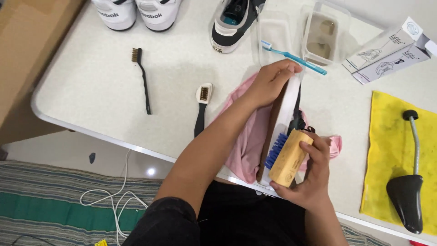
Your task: The person cleans a black sneaker with a white sole, using a toothbrush and a wooden brush to scrub the sole and sides. They wipe the shoe with a pink cloth and dip the toothbrush into a container of liquid during the process.
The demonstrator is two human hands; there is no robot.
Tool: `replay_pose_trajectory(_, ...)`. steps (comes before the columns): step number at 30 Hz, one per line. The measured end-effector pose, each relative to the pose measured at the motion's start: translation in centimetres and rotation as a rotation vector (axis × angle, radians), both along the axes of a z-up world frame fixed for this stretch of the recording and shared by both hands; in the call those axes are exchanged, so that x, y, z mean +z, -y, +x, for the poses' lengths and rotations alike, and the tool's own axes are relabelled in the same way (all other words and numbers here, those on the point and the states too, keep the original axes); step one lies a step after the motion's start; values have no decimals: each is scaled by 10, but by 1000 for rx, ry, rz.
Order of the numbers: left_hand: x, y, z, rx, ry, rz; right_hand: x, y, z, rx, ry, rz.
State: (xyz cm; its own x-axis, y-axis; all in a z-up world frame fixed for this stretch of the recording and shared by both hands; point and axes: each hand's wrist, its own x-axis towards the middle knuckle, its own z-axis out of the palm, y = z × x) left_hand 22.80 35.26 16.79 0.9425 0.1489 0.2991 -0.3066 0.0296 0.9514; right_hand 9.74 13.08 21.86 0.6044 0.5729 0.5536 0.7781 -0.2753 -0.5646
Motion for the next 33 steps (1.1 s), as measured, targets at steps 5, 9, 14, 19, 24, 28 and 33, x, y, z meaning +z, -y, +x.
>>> replay_pose_trajectory(5,-7,-1,-2,-86,-106,144,14,1,14,91,58,-114)
replay_pose_trajectory(9,1,-8,-1,-192,-173,77,11,5,53,194,98,-164)
replay_pose_trajectory(14,-21,-13,19,-337,-173,-109,34,-31,122,143,22,-135)
replay_pose_trajectory(19,-39,-20,31,-526,-289,-383,30,-23,133,133,-132,-142)
replay_pose_trajectory(24,-49,-20,38,-564,-288,-473,24,2,104,215,10,-249)
replay_pose_trajectory(28,-49,-23,38,-601,-346,-468,25,-11,126,152,75,-259)
replay_pose_trajectory(33,-51,-21,39,-669,-319,-612,37,-43,161,1,-194,-217)
